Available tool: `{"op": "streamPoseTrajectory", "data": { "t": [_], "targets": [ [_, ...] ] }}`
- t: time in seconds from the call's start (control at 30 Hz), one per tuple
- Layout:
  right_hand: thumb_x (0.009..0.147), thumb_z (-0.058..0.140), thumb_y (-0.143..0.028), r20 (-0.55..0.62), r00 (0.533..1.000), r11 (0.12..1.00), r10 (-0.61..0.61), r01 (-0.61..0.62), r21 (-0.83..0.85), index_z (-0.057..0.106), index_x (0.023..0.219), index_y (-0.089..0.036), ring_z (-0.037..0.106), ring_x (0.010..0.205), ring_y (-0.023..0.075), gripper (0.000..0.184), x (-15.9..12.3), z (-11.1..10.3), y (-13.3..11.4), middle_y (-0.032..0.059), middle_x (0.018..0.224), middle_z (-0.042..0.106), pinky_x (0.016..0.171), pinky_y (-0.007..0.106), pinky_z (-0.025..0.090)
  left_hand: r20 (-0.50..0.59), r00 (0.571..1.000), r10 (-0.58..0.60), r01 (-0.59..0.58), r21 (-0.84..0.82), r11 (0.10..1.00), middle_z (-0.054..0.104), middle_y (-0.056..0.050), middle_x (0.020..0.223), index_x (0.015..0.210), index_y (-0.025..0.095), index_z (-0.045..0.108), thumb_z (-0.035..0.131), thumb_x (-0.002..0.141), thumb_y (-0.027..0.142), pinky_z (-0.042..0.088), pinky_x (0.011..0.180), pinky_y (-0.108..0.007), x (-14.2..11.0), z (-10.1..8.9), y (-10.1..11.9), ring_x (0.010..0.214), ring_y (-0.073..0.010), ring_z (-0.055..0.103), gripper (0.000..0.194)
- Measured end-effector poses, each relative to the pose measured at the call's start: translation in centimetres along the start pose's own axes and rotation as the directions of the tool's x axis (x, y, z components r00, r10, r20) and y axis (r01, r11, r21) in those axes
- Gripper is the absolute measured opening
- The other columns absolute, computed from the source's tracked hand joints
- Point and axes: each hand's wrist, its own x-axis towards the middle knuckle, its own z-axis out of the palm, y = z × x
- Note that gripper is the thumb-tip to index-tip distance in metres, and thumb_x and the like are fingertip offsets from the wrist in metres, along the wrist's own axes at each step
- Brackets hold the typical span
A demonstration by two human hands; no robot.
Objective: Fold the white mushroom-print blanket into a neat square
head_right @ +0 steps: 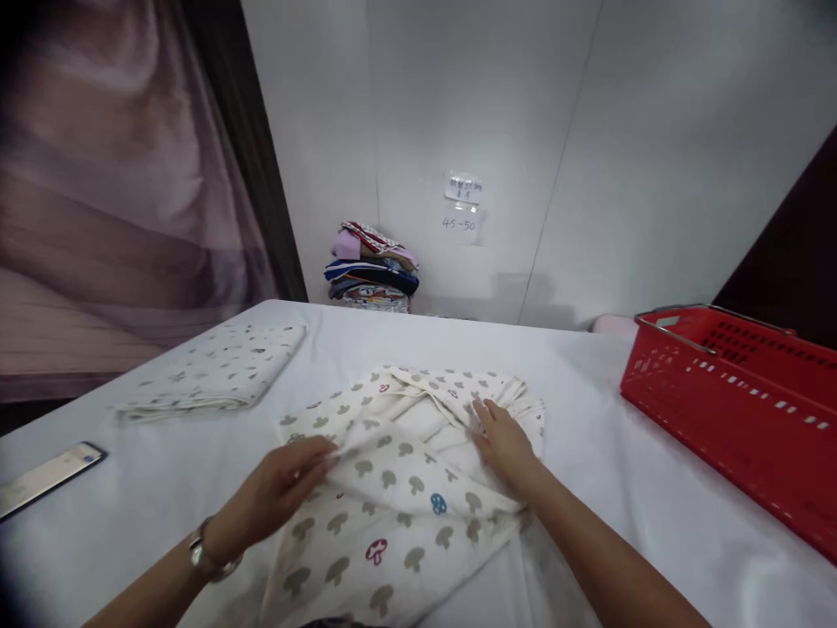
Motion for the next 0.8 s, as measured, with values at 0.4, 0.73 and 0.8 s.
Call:
{"op": "streamPoseTrajectory", "data": {
  "t": [0.4,0.73,0.8],
  "targets": [
    [0.083,0.037,-0.045,-0.187,0.929,0.695,0.319,-0.095,0.712,0.055,0.102,-0.019,0.061,0.084,0.0201,0.036,9.6,-6.4,2.4,0.0096,0.091,0.065,0.064,0.030,0.049,0.553,0.827,0.103,0.241,-0.514,0.823,0.054,0.002,0.060,0.075,0.016,0.063,0.053,0.080,0.045,0.034,0.052,-0.018,-2.0,3.4,3.7,0.055,-0.0080,0.045,0.032],
    [0.080,0.051,-0.043,0.084,0.996,0.593,0.009,-0.073,0.802,0.062,0.103,-0.016,0.062,0.074,0.0187,0.037,4.1,-3.0,-3.2,0.0064,0.084,0.067,0.070,0.035,0.050,0.308,0.945,-0.110,0.234,-0.403,0.885,0.058,0.000,0.070,0.073,0.017,0.060,0.046,0.084,0.035,0.040,0.060,-0.021,1.4,2.5,3.2,0.065,-0.0112,0.051,0.025],
    [0.083,0.048,-0.042,0.127,0.982,0.696,-0.140,0.006,0.718,0.064,0.102,-0.020,0.061,0.081,0.0194,0.033,0.7,-2.1,-4.7,0.0048,0.088,0.067,0.073,0.034,0.049,0.168,0.970,-0.173,0.212,-0.252,0.944,0.060,-0.001,0.079,0.081,0.019,0.059,0.043,0.085,0.035,0.042,0.067,-0.025,3.3,2.6,2.2,0.071,-0.0133,0.054,0.023]
  ]
}}
